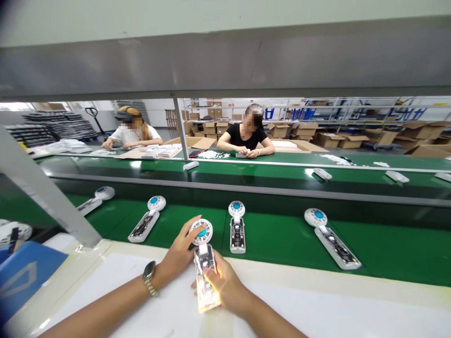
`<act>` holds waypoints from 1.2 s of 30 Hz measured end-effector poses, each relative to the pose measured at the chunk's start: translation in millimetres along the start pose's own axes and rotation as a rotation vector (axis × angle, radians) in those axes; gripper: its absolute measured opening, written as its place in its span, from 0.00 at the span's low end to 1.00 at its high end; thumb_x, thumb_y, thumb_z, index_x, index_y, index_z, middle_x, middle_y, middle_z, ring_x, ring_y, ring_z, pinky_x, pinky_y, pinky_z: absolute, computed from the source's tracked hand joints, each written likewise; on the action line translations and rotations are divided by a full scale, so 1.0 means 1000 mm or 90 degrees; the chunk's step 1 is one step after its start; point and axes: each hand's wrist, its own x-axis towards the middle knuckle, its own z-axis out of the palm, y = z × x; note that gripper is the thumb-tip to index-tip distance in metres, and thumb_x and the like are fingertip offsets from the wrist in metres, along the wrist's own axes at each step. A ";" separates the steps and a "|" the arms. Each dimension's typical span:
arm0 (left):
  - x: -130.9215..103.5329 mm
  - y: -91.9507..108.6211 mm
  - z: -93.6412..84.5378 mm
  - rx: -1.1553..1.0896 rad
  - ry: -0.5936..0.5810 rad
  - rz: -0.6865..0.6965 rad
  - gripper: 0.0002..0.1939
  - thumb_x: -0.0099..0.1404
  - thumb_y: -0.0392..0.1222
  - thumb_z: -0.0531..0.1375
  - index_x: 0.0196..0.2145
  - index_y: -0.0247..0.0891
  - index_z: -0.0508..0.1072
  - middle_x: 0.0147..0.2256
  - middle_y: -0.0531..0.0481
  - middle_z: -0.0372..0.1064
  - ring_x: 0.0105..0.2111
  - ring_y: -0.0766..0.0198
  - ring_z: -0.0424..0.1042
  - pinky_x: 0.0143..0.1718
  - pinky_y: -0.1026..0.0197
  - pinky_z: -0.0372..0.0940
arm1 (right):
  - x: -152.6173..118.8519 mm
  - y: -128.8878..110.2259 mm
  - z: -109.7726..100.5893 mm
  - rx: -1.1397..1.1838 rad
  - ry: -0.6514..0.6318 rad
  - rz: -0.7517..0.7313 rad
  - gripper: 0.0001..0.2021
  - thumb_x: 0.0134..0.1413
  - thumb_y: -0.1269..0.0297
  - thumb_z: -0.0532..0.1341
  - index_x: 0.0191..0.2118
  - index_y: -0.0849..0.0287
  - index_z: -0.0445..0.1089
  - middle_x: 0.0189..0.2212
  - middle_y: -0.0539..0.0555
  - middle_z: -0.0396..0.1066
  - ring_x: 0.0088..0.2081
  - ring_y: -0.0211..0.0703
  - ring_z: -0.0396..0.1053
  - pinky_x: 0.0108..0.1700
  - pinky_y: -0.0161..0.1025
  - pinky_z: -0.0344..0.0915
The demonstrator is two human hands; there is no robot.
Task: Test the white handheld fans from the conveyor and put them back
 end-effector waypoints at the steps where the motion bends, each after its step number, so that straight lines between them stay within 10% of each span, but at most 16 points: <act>1: 0.000 0.000 0.000 0.001 0.001 0.001 0.28 0.60 0.26 0.51 0.55 0.46 0.56 0.59 0.44 0.45 0.57 0.55 0.52 0.54 0.51 0.58 | 0.000 -0.001 0.001 -0.003 0.003 0.001 0.30 0.43 0.47 0.62 0.48 0.59 0.55 0.26 0.52 0.70 0.26 0.40 0.69 0.31 0.41 0.63; 36: 0.003 0.005 -0.003 -0.023 -0.005 0.007 0.29 0.61 0.28 0.51 0.57 0.48 0.54 0.61 0.45 0.42 0.58 0.54 0.52 0.54 0.52 0.57 | -0.001 -0.010 -0.005 0.019 -0.078 -0.001 0.30 0.39 0.53 0.68 0.48 0.56 0.57 0.35 0.52 0.64 0.32 0.42 0.71 0.33 0.39 0.64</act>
